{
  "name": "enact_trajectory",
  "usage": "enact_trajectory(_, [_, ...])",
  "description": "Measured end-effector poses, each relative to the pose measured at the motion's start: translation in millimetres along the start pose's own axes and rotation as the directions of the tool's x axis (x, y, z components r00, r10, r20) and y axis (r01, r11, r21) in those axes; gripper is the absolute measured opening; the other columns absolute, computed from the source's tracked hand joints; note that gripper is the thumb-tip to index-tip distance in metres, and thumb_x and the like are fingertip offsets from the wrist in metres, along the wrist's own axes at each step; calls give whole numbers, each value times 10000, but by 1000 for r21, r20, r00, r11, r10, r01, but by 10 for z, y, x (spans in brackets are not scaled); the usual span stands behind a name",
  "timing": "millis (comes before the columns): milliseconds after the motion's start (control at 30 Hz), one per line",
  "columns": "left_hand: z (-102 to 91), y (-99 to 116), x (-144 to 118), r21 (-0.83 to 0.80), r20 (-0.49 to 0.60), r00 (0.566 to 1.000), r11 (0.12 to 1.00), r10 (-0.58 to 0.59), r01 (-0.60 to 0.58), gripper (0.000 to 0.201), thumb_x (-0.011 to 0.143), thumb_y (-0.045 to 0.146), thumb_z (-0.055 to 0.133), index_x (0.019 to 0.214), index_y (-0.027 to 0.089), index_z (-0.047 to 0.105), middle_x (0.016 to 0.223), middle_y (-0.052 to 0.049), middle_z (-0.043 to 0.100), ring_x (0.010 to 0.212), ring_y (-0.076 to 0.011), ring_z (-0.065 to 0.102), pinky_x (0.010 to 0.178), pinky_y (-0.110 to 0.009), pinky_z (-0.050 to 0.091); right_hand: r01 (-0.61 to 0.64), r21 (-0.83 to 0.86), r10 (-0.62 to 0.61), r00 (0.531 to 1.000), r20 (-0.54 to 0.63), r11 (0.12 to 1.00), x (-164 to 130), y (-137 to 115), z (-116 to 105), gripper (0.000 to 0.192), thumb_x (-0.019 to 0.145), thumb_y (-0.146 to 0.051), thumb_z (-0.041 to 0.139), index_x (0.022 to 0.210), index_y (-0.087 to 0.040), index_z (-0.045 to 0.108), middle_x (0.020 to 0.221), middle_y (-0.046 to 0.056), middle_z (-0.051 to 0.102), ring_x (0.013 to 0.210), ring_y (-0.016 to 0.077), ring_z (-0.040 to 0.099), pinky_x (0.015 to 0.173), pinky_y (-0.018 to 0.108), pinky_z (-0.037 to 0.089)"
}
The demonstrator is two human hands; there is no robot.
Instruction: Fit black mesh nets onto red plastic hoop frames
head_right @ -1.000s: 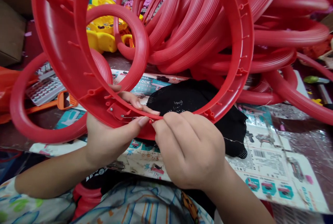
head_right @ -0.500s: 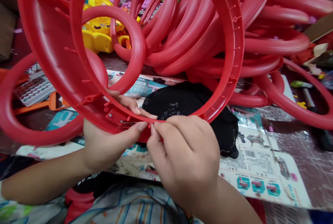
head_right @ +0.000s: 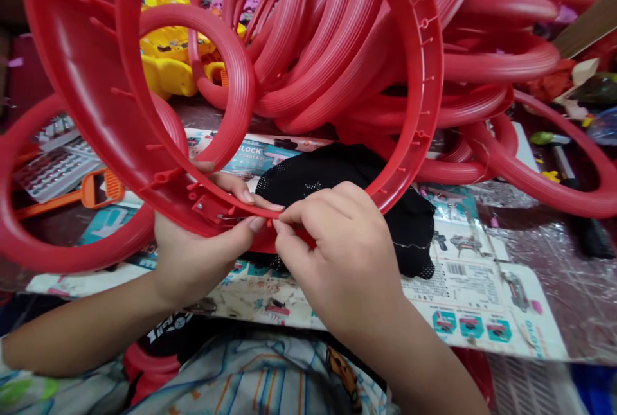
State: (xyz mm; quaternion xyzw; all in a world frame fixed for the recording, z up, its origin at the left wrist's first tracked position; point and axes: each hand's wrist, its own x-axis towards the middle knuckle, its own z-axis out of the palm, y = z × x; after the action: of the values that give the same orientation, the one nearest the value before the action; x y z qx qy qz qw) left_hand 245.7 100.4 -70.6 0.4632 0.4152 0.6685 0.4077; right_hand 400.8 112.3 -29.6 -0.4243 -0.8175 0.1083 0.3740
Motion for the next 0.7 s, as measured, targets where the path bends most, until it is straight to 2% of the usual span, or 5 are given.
enact_trajectory(133, [-30, -37, 2, 54, 6, 1000, 998, 26, -26, 521, 677, -7, 701, 1060, 238, 446, 835, 86, 643, 754, -97, 727, 758, -205, 622, 10, -68, -11, 1000, -16, 998, -17, 17, -1, 32, 844, -127, 702, 812, -132, 703, 706, 17, 663, 683, 157, 579, 640, 312, 461])
enact_trajectory(267, [-47, -54, -2, 15, 23, 1000, 1000, 10, -10, 509, 703, -15, 701, 1058, 246, 447, 846, 87, 645, 763, -105, 734, 799, -232, 635, 76, -89, -78, 997, -23, 993, -13, 84, -43, 96, 886, -188, 677, 812, -140, 714, 810, 54, 691, 769, 188, 594, 701, 339, 466])
enact_trajectory(433, [-63, 20, -28, -113, 65, 998, 993, -15, 22, 470, 748, -13, 721, 1048, 249, 469, 855, 73, 656, 787, -139, 758, 806, -271, 659, 237, -108, -212, 956, 201, 966, -3, 150, -207, 157, 920, -311, 677, 910, -162, 724, 876, 42, 731, 850, 223, 632, 789, 398, 432])
enact_trajectory(567, [-118, 78, -207, -141, 54, 994, 984, -99, 106, 456, 766, 79, 769, 1068, 249, 473, 863, 62, 628, 768, -175, 766, 801, -335, 680, 333, -82, -296, 907, 299, 939, -117, 110, -300, 155, 962, -183, 578, 949, -108, 713, 878, 71, 748, 789, 199, 658, 754, 376, 470])
enact_trajectory(700, [-218, 31, -529, -133, 78, 970, 962, -231, 240, 439, 813, 134, 758, 1092, 274, 449, 882, 53, 614, 811, -182, 764, 790, -366, 685, 352, 13, -345, 910, 232, 936, -368, 86, -254, 101, 921, -169, 658, 959, -85, 699, 864, 78, 757, 773, 184, 679, 720, 348, 510])
